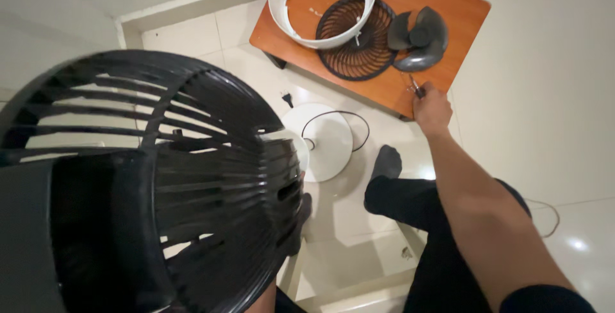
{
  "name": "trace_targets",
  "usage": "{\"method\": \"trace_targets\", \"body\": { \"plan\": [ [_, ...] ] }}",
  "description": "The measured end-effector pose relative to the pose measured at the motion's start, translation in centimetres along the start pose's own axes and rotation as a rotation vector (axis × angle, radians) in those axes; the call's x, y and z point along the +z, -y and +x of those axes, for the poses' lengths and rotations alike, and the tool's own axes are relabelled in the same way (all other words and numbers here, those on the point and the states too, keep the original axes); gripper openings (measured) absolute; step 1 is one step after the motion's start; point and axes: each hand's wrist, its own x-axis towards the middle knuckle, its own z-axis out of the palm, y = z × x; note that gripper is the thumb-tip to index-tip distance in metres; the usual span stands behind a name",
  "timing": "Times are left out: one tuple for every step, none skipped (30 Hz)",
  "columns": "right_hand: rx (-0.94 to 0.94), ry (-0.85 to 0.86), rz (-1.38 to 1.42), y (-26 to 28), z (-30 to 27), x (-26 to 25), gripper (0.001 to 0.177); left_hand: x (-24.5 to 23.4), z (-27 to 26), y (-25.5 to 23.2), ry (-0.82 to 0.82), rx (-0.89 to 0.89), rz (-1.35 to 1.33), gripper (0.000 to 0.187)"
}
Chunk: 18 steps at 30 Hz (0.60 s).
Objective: The person assembles a standing fan by attaching the fan head to the base, securing it with a screwdriver, and then attaching the fan blades and front grill. The person uses a screwdriver to tighten screws and aligns components by hand.
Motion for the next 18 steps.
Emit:
{"method": "trace_targets", "body": {
  "plan": [
    [-0.001, -0.003, 0.006, -0.1, 0.1, -0.1, 0.021, 0.4, 0.2, -0.1, -0.006, 0.007, -0.001, 0.030],
    [0.001, -0.006, 0.017, 0.1, 0.2, -0.1, 0.021, 0.3, 0.5, 0.0, -0.005, 0.010, -0.003, 0.030],
    [0.004, -0.008, 0.028, 0.3, 0.4, -0.1, 0.021, 0.5, 0.9, 0.2, -0.010, 0.017, -0.001, 0.030],
    [0.007, -0.009, 0.037, 0.2, 0.1, -0.2, 0.021, 0.5, 0.7, 0.2, -0.004, 0.011, -0.003, 0.031],
    [0.010, -0.009, 0.046, 0.1, -0.1, -0.2, 0.021, 0.5, 0.6, 0.3, 0.001, 0.012, -0.002, 0.031],
    [0.012, -0.010, 0.055, 0.0, -0.2, -0.3, 0.021, 0.5, 0.5, 0.4, 0.001, 0.010, 0.000, 0.031],
    [0.014, -0.012, 0.055, 0.0, -0.2, -0.4, 0.021, 0.5, 0.2, 0.5, 0.001, 0.009, 0.000, 0.032],
    [0.016, -0.010, 0.056, 0.1, -0.3, -0.4, 0.022, 0.5, 0.0, 0.6, 0.005, 0.003, 0.000, 0.032],
    [0.018, -0.009, 0.057, 0.3, -0.4, -0.4, 0.023, 0.4, -0.2, 0.7, 0.005, 0.003, 0.005, 0.033],
    [0.022, -0.025, 0.079, 0.4, -0.3, -0.4, 0.023, 0.5, -0.2, 0.9, 0.005, 0.002, 0.007, 0.033],
    [0.026, -0.042, 0.101, 0.6, -0.2, -0.5, 0.022, 0.6, -0.2, 0.9, 0.008, 0.000, 0.005, 0.033],
    [0.029, -0.057, 0.124, 0.7, -0.2, -0.6, 0.023, 0.7, -0.2, 1.0, 0.010, -0.003, 0.006, 0.034],
    [0.033, -0.054, 0.139, 0.8, -0.2, -0.6, 0.023, 0.8, -0.3, 1.0, 0.011, -0.003, 0.008, 0.034],
    [0.037, -0.050, 0.155, 0.9, -0.2, -0.6, 0.024, 0.8, -0.2, 1.0, 0.008, -0.006, 0.014, 0.035],
    [0.040, -0.045, 0.170, 0.8, -0.3, -0.6, 0.025, 0.7, -0.4, 0.9, 0.015, -0.008, 0.016, 0.035],
    [0.052, -0.035, 0.177, 0.9, -0.3, -0.5, 0.025, 0.7, -0.3, 0.9, 0.015, -0.005, 0.020, 0.035],
    [0.064, -0.024, 0.183, 0.8, -0.3, -0.5, 0.025, 0.5, -0.3, 0.9, 0.017, -0.004, 0.026, 0.036],
    [0.074, -0.014, 0.190, 0.9, -0.2, -0.3, 0.026, 0.3, -0.2, 0.9, 0.021, -0.002, 0.030, 0.036]
  ]
}}
